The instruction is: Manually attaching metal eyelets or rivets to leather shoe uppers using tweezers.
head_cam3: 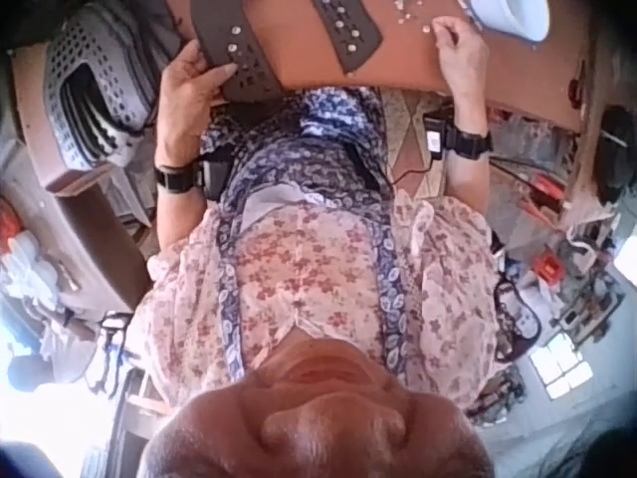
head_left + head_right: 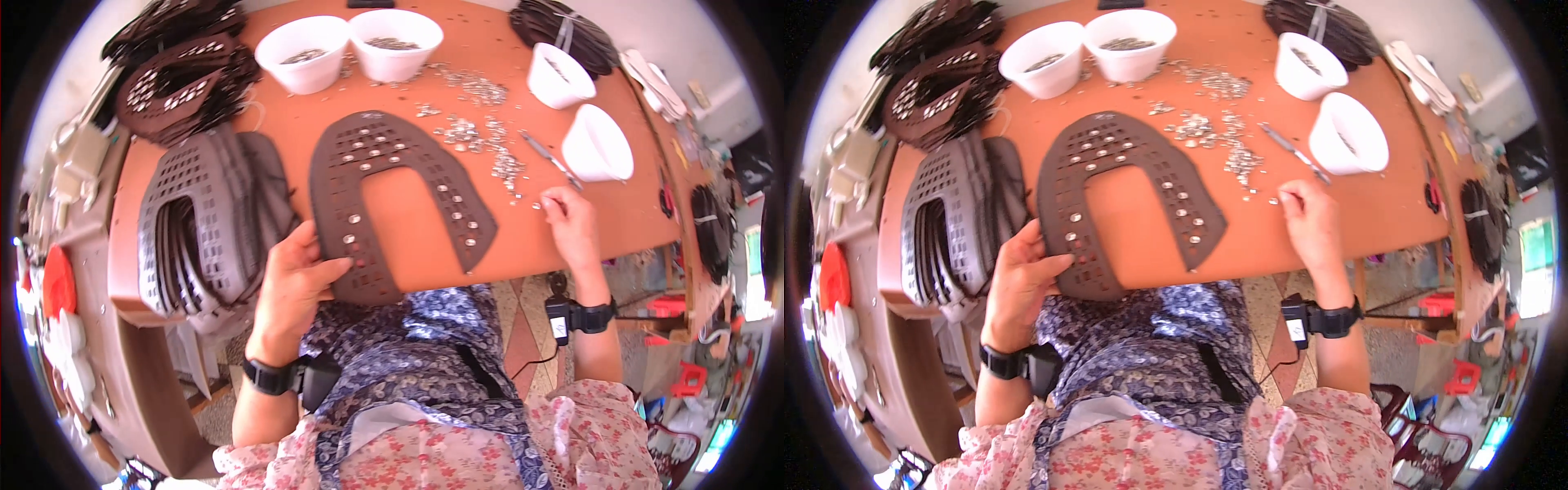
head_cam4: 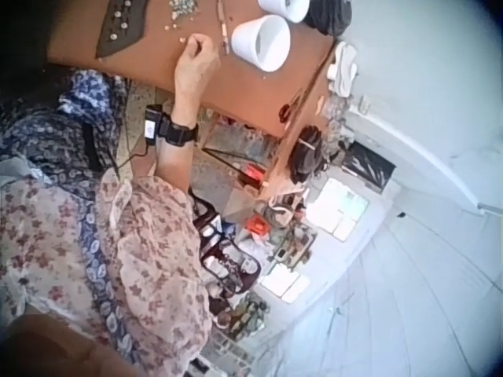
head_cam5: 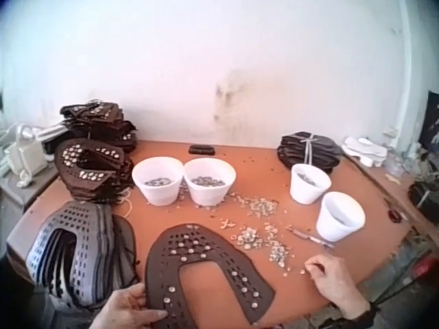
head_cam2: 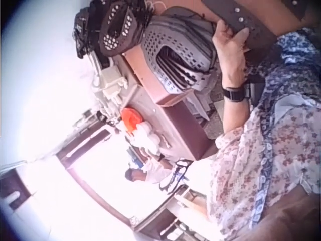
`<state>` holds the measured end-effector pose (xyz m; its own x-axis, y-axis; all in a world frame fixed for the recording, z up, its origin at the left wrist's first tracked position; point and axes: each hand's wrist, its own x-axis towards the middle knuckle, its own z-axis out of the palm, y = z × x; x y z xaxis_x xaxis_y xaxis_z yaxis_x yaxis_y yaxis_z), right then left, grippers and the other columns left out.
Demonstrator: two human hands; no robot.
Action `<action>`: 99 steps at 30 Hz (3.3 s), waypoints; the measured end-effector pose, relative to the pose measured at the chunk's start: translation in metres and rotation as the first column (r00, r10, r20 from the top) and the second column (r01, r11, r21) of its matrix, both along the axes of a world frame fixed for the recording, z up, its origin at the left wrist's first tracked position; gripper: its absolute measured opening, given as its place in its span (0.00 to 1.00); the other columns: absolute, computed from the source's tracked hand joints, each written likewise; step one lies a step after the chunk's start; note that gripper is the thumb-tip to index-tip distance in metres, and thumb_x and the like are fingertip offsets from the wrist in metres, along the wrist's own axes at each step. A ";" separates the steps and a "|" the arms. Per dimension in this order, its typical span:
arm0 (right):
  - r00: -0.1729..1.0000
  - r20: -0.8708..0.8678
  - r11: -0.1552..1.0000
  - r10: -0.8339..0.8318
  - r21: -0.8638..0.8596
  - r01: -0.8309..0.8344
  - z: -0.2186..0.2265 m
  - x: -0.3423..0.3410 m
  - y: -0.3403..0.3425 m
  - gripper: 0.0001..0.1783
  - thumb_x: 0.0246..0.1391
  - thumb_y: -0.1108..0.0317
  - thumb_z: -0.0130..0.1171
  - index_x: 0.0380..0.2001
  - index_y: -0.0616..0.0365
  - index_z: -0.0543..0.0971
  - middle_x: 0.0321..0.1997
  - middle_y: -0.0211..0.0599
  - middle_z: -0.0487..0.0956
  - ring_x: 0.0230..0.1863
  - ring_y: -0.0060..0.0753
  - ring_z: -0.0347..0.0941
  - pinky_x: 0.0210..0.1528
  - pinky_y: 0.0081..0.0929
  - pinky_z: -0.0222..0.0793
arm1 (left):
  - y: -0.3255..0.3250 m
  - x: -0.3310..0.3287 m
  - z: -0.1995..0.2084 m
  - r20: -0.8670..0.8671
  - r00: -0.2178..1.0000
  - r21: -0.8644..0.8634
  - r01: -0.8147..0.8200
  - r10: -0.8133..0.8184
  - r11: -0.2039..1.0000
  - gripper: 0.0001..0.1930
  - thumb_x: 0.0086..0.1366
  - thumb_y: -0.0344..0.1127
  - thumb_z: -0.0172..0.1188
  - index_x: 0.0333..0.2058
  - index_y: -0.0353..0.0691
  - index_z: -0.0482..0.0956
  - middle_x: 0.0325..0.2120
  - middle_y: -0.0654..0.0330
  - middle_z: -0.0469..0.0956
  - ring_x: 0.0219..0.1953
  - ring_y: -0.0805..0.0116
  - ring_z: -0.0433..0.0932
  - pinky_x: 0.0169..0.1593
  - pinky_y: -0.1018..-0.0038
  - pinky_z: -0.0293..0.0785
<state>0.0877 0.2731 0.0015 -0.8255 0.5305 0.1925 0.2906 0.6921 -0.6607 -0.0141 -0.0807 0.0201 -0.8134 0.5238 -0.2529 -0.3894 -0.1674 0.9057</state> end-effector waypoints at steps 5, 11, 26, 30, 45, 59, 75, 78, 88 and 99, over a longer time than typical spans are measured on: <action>0.998 -0.054 0.995 0.029 0.101 -0.023 0.007 0.010 -0.013 0.07 0.53 0.72 0.60 0.33 0.64 0.79 0.32 0.43 0.80 0.30 0.34 0.78 0.35 0.29 0.73 | 0.002 -0.002 -0.004 0.011 1.000 0.007 -0.008 0.008 1.000 0.21 0.57 0.16 0.53 0.51 0.30 0.70 0.41 0.56 0.80 0.39 0.72 0.81 0.38 0.81 0.80; 1.000 -0.019 0.967 0.018 0.254 -0.013 0.004 0.007 -0.021 0.03 0.52 0.74 0.59 0.29 0.62 0.78 0.31 0.42 0.76 0.32 0.45 0.75 0.35 0.35 0.71 | 0.004 0.000 -0.004 0.007 1.000 0.019 -0.026 0.026 0.999 0.22 0.57 0.15 0.53 0.52 0.31 0.70 0.41 0.56 0.80 0.38 0.73 0.81 0.36 0.81 0.81; 0.999 -0.018 0.962 0.048 0.269 -0.041 0.012 0.009 -0.023 0.03 0.50 0.76 0.59 0.29 0.63 0.78 0.30 0.45 0.76 0.32 0.49 0.75 0.35 0.38 0.70 | 0.003 0.000 -0.004 0.008 1.000 0.008 -0.026 0.026 1.000 0.22 0.57 0.16 0.53 0.52 0.32 0.70 0.41 0.57 0.80 0.37 0.74 0.81 0.35 0.81 0.81; 0.999 -0.037 0.976 0.005 0.217 0.003 0.006 0.009 -0.026 0.03 0.50 0.75 0.59 0.30 0.64 0.78 0.31 0.44 0.76 0.32 0.49 0.75 0.36 0.38 0.70 | 0.003 0.000 -0.003 0.003 1.000 0.004 -0.021 0.021 1.000 0.21 0.57 0.16 0.53 0.51 0.32 0.71 0.41 0.56 0.80 0.37 0.73 0.81 0.36 0.81 0.81; 0.995 -0.068 0.989 -0.070 0.123 0.078 0.004 0.009 -0.021 0.04 0.49 0.75 0.62 0.26 0.66 0.77 0.28 0.42 0.76 0.27 0.39 0.75 0.33 0.32 0.70 | 0.004 0.000 -0.004 -0.008 1.000 0.013 -0.016 0.016 1.000 0.21 0.58 0.15 0.53 0.51 0.32 0.71 0.41 0.56 0.81 0.38 0.72 0.82 0.36 0.80 0.82; 0.997 0.006 0.963 -0.079 0.257 0.075 0.007 0.005 -0.025 0.04 0.49 0.74 0.61 0.27 0.64 0.77 0.29 0.45 0.76 0.31 0.47 0.76 0.35 0.40 0.70 | 0.004 0.000 -0.004 -0.009 0.999 -0.002 -0.033 0.033 0.999 0.22 0.57 0.15 0.53 0.51 0.32 0.71 0.41 0.56 0.81 0.37 0.73 0.82 0.34 0.82 0.81; 0.996 -0.011 0.973 -0.088 0.215 0.088 0.008 0.003 -0.019 0.04 0.49 0.77 0.59 0.30 0.63 0.75 0.29 0.45 0.78 0.33 0.47 0.77 0.36 0.38 0.72 | 0.004 0.000 -0.001 0.010 1.000 -0.004 -0.013 0.013 1.000 0.22 0.57 0.14 0.52 0.52 0.30 0.70 0.42 0.54 0.80 0.39 0.71 0.81 0.41 0.77 0.82; 0.996 -0.023 0.969 -0.088 0.230 0.091 0.007 0.004 -0.015 0.05 0.49 0.78 0.59 0.32 0.63 0.76 0.30 0.46 0.79 0.33 0.47 0.77 0.36 0.38 0.72 | 0.004 0.000 -0.001 0.008 1.000 -0.002 -0.016 0.016 1.000 0.22 0.57 0.14 0.52 0.52 0.31 0.70 0.42 0.55 0.80 0.39 0.71 0.81 0.40 0.77 0.82; 0.998 -0.031 0.977 -0.046 0.205 0.051 0.004 0.010 -0.005 0.07 0.49 0.79 0.59 0.34 0.63 0.78 0.30 0.46 0.79 0.32 0.44 0.78 0.36 0.35 0.72 | 0.004 0.000 -0.003 0.015 1.000 0.025 -0.019 0.018 1.000 0.22 0.56 0.14 0.52 0.52 0.30 0.70 0.41 0.55 0.80 0.39 0.71 0.81 0.40 0.76 0.83; 0.998 -0.036 0.986 -0.044 0.157 0.049 0.008 0.011 -0.004 0.04 0.50 0.77 0.59 0.31 0.65 0.77 0.29 0.45 0.77 0.28 0.42 0.75 0.35 0.32 0.71 | 0.005 0.000 -0.002 0.002 1.000 0.003 -0.017 0.017 1.000 0.23 0.56 0.14 0.52 0.52 0.30 0.70 0.42 0.55 0.80 0.39 0.71 0.81 0.40 0.76 0.82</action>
